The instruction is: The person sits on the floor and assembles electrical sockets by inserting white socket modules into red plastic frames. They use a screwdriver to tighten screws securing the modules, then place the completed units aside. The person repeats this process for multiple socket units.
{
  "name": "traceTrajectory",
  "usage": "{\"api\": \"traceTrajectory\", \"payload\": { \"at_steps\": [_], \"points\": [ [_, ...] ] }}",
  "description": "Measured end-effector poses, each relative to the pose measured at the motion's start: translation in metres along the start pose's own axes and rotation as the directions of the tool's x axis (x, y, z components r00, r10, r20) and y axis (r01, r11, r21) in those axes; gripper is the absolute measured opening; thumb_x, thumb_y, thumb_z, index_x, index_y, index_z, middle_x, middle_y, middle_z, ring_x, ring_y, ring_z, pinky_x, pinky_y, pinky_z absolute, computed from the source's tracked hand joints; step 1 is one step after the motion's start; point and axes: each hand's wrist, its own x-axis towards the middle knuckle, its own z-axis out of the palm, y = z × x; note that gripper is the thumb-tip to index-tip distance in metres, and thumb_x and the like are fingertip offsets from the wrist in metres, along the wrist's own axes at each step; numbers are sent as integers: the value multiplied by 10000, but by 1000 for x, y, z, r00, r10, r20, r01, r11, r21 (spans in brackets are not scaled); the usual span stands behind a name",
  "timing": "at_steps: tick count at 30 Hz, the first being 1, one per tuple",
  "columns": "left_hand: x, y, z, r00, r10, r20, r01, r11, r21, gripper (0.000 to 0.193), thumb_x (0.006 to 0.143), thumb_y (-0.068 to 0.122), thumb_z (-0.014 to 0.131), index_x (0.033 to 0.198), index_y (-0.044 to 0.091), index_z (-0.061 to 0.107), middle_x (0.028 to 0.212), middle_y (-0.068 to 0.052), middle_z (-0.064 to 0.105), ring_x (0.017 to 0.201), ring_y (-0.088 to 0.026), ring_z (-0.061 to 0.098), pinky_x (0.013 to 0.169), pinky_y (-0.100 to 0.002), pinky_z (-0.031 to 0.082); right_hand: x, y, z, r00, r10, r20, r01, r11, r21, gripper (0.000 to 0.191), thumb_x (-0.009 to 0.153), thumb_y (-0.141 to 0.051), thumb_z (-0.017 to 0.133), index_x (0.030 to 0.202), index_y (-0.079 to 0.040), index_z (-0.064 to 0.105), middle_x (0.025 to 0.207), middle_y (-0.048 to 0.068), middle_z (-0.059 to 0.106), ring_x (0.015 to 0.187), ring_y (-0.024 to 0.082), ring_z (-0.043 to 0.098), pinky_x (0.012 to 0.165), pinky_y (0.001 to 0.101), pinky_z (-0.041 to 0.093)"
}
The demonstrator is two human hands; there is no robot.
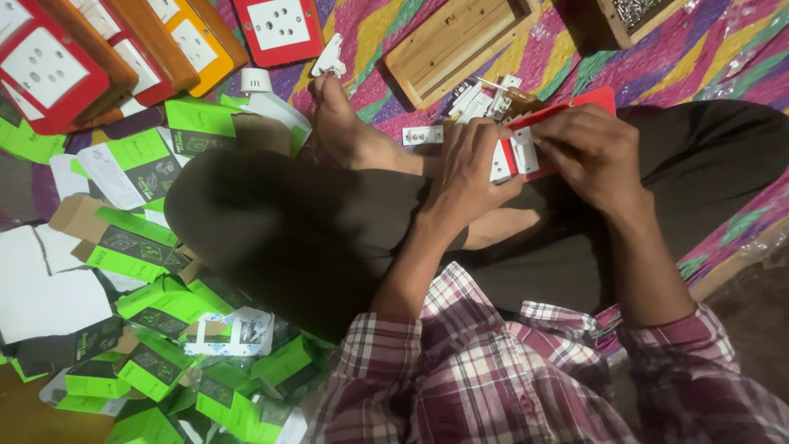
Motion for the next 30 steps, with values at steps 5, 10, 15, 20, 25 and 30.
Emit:
{"api": "traceTrajectory", "payload": {
  "at_steps": [5,10,15,20,25,30],
  "points": [
    [-1,-2,1,1000,-5,15,5,1000,-6,602,682,162,869,1176,57,541,1148,-116,559,1091,-345,533,978,-470,433,10,1,5,990,-135,40,139,983,-118,321,740,90,798,1040,-19,764,1018,87,709,1030,274,677,888,373,565],
    [-1,-2,0,1000,9,16,-9,1000,-9,616,677,183,882,1171,57,536,1143,-113,562,1081,-335,542,994,-473,428,20,-4,-3,969,-210,134,234,952,-198,325,749,72,810,1055,-28,769,1038,76,710,1010,274,661,867,380,557],
    [-1,-1,1,1000,-10,14,10,1000,-16,614,679,162,869,1185,45,542,1153,-125,565,1092,-348,538,984,-462,438,29,-3,-13,917,-321,237,369,909,-195,440,676,44,793,1112,1,751,1076,99,717,1039,282,667,877,378,573],
    [-1,-2,1,1000,21,7,-21,1000,6,620,659,188,876,1158,47,535,1126,-125,561,1069,-341,542,996,-492,432,31,1,-14,880,-375,292,439,876,-199,423,716,5,791,1135,7,737,1132,95,726,1098,265,672,905,388,574],
    [-1,-2,3,1000,-20,8,20,1000,-12,611,673,179,862,1170,34,537,1127,-140,559,1078,-361,532,967,-469,441,28,6,-15,854,-408,322,478,861,-174,459,741,-25,767,1196,23,732,1188,114,707,1132,284,657,957,411,550],
    [-2,-4,4,1000,22,11,-22,1000,5,577,705,177,862,1176,52,553,1114,-118,568,1078,-333,560,995,-476,428,20,9,-17,848,-394,355,494,830,-259,431,712,-22,771,1142,-2,739,1210,126,716,1141,300,658,947,418,544]
  ]
}}
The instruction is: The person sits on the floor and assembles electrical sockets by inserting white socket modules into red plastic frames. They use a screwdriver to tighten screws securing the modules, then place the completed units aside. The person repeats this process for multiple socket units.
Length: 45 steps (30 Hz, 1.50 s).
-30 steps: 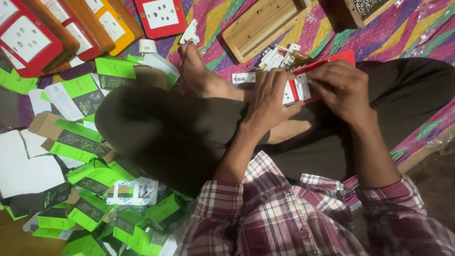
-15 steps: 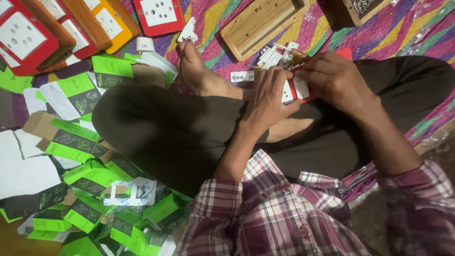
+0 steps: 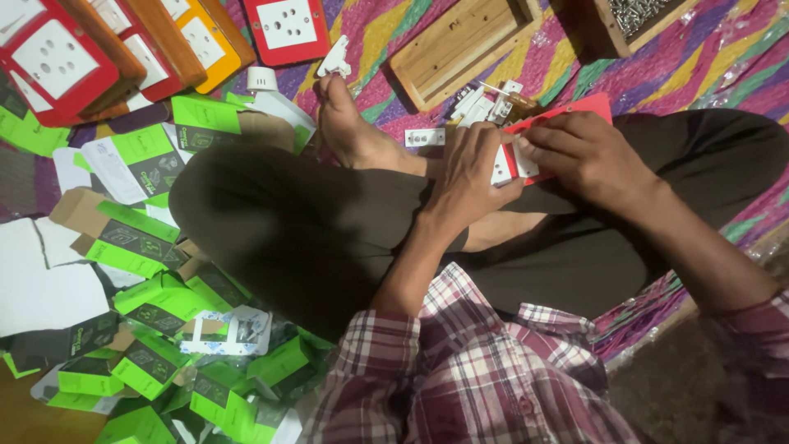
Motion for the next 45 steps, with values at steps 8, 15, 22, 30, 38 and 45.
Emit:
{"api": "traceTrajectory", "payload": {
  "at_steps": [8,15,22,30,38,45],
  "points": [
    [-2,3,-4,999,30,-31,-30,999,17,662,736,207,836,1307,68,530,1198,-110,562,1146,-333,561,1038,-502,435,-1,1,12,996,36,-85,-30,997,68,427,769,6,761,1195,25,725,1218,148,705,1122,307,662,983,416,552],
    [-4,5,-3,1000,-22,18,20,995,99,656,803,294,861,1371,164,562,1214,-128,543,1128,-350,533,1023,-481,451,-10,3,14,962,213,-171,-174,961,216,234,836,-62,851,1056,-45,773,1053,59,676,1011,262,621,897,406,480],
    [-2,3,0,1000,-28,1,28,998,64,654,753,280,857,1307,103,558,1173,-121,552,1097,-338,539,1011,-480,448,-10,5,17,942,300,-150,-268,942,201,147,894,-122,862,1027,-91,808,1074,11,685,1065,237,585,943,417,380],
    [-2,1,1,1000,-9,-12,10,999,38,624,743,250,859,1249,62,545,1172,-125,558,1092,-343,544,1003,-478,441,-5,5,18,938,338,-79,-306,912,275,124,933,-170,828,1037,-112,794,1162,2,688,1162,202,557,1013,401,320],
    [0,2,-1,999,-23,-26,24,999,31,603,710,224,877,1188,56,549,1149,-127,557,1079,-352,544,980,-480,444,21,2,2,887,461,34,-455,858,237,184,790,-157,849,940,-65,796,1062,67,776,1246,295,568,1049,492,278],
    [-2,5,-4,1000,9,-21,-8,998,56,567,759,241,879,1196,66,564,1208,-122,542,1106,-344,548,992,-491,447,37,1,-16,812,545,207,-578,706,410,416,801,-184,904,1161,-37,758,1070,130,756,875,219,743,786,348,587]
  ]
}}
